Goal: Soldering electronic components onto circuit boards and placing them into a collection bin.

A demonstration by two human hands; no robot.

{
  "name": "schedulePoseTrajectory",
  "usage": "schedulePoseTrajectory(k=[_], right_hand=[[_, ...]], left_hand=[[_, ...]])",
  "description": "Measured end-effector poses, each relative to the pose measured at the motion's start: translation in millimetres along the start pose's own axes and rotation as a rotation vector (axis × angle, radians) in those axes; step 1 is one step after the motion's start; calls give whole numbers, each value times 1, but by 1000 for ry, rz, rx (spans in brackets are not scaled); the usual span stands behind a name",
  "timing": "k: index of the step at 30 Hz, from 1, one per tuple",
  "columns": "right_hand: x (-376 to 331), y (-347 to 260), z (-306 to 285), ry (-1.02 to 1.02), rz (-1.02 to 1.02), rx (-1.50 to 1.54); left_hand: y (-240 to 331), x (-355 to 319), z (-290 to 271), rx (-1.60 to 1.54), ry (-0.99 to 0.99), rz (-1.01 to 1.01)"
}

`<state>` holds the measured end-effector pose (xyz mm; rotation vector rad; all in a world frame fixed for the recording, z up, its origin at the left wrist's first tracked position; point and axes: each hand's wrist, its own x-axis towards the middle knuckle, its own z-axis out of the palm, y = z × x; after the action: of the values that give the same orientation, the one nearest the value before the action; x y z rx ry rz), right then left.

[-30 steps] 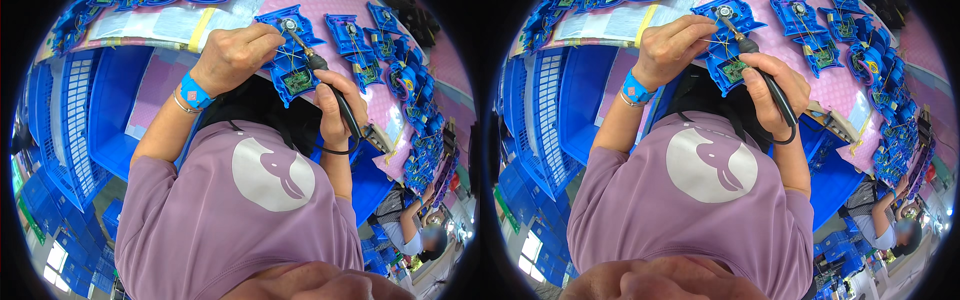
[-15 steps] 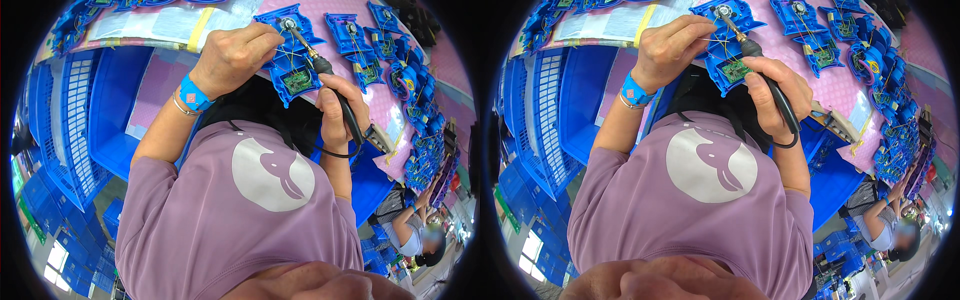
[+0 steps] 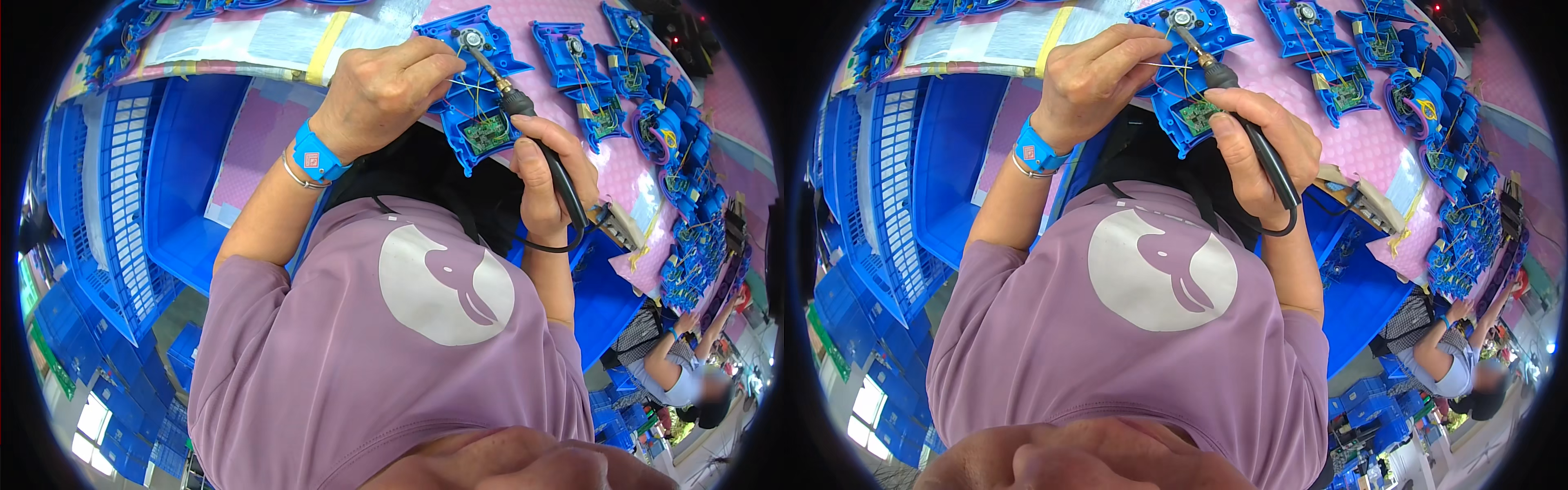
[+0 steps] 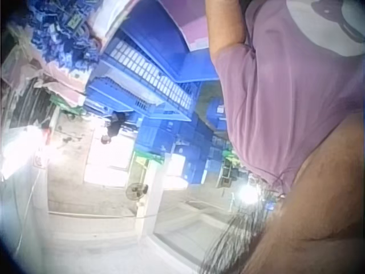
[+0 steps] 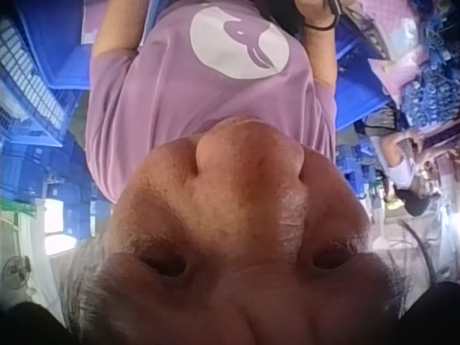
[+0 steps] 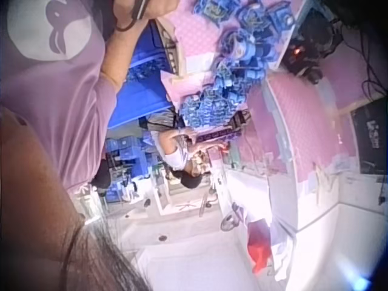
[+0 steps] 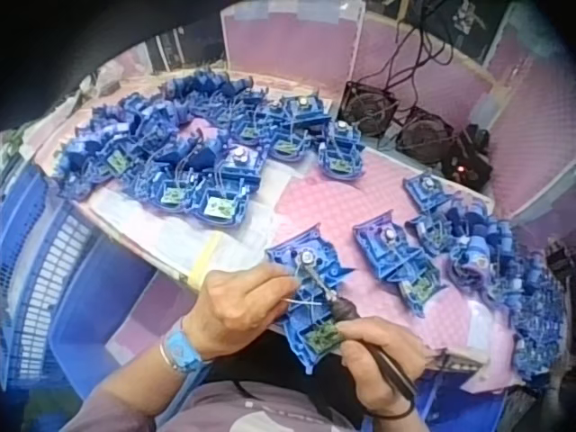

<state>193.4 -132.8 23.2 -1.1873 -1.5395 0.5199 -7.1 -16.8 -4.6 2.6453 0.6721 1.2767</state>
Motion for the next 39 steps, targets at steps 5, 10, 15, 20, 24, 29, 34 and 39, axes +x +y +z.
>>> schedulePoseTrajectory(k=[5, 10, 15, 20, 24, 29, 34, 39], right_hand=[[-1, 1, -1, 10, -38, 18], [-3, 3, -2, 27, -85, 52], [-1, 2, -1, 19, -72, 42], [-1, 2, -1, 23, -69, 48], [-1, 1, 0, 36, -64, 69], [-1, -1, 2, 63, -59, 55], [-2, -10, 5, -27, -133, 37], [-7, -16, 5, -76, -271, -42]], left_hand=[[-2, -2, -1, -7, -10, -12], [0, 1, 0, -5, 3, 11], [-2, 0, 0, -15, -2, -10], [-2, 0, 1, -23, -3, -14], [-2, 0, 1, -24, -11, -28], [11, 5, -12, -233, 47, -130], [41, -3, -39, -539, -118, -177], [70, -15, -47, -704, -216, -327]])
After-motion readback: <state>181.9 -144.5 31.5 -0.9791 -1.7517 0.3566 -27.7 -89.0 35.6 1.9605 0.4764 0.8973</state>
